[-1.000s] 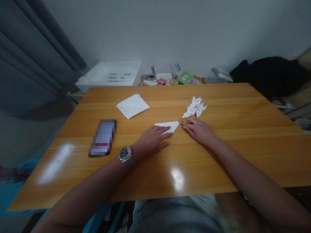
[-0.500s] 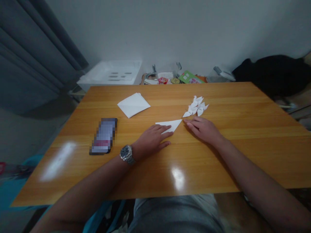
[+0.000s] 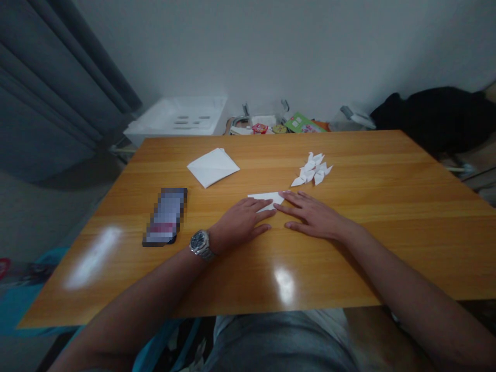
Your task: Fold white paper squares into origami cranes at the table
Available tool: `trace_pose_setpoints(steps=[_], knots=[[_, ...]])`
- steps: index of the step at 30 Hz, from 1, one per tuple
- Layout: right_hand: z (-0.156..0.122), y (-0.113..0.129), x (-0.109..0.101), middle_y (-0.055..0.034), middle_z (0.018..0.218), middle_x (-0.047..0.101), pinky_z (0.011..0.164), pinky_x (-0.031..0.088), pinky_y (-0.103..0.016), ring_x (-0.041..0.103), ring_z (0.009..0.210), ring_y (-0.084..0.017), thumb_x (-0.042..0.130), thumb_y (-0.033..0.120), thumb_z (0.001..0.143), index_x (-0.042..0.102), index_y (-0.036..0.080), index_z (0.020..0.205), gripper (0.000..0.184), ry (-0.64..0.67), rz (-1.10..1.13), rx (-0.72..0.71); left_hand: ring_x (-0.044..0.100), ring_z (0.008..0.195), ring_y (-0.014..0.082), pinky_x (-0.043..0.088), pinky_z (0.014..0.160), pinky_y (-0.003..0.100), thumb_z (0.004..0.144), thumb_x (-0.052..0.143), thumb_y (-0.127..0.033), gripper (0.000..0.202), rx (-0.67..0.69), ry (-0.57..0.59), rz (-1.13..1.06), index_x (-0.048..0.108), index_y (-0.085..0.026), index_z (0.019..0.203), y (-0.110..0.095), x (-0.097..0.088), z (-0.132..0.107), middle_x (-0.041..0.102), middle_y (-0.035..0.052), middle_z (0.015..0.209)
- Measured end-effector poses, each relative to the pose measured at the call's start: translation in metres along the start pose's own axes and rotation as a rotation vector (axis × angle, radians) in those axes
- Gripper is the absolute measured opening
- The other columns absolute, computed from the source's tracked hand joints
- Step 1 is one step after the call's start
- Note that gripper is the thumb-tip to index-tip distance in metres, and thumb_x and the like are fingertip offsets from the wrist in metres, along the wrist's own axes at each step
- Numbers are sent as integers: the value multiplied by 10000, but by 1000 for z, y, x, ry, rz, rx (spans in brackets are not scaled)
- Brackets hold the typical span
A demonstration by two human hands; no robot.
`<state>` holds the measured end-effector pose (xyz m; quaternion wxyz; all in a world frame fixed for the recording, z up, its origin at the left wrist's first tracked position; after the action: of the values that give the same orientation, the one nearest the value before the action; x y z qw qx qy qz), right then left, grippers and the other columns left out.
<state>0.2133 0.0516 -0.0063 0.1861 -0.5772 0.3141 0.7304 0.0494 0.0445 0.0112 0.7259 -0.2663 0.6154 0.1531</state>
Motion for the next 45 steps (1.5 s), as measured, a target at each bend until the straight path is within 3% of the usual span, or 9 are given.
trace_pose_setpoints(steps=[8,13,21,30,37,45], knots=[[1,-9,4,-93,1649,337,1232,298,-557,301,1532,-298,441,511,1046,412,298,1566,562,31,-25,85,492,1378,273,347,1149,455,1025,417,-591,543,45,18,4,526,-295,1467,4,-3,0,460,74,1580],[0,-20,-3,-98,1616,406,1234,327,-527,362,1509,-253,298,400,1089,417,230,1566,520,-70,-2,188,492,1383,274,348,1141,453,1023,429,-586,527,47,4,3,549,-295,1446,3,-5,0,456,77,1584],[0,-30,-3,-150,1576,463,1212,375,-519,434,1466,-283,268,380,1082,451,141,1538,547,-127,0,301,476,1395,275,341,1154,461,1026,423,-583,532,41,6,-9,532,-297,1461,4,-3,0,451,75,1587],[-2,-32,-4,-152,1579,459,1214,369,-523,435,1465,-284,281,402,1084,457,143,1533,548,-125,19,274,475,1385,274,336,1161,460,1040,411,-552,495,38,13,-32,560,-292,1433,4,-4,0,444,71,1591],[2,-20,-14,-152,1599,431,1220,360,-510,421,1474,-280,303,436,1084,427,150,1553,563,-126,19,258,477,1383,276,336,1162,469,1048,408,-527,458,12,15,-72,604,-283,1382,2,-7,0,449,74,1588],[5,3,-6,-110,1650,342,1219,319,-546,329,1521,-299,407,457,1066,425,272,1560,528,-27,-47,56,456,1402,267,321,1173,459,1055,402,-510,437,19,2,-115,611,-281,1363,3,-6,0,475,68,1566]])
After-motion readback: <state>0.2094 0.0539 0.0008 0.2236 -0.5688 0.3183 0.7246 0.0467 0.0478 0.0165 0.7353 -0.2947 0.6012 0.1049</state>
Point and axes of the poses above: each hand's wrist, its own z-axis towards the middle knuckle, its own x-axis out of the palm, y = z × x, the point moved 8 cm from there along z, towards the middle knuckle
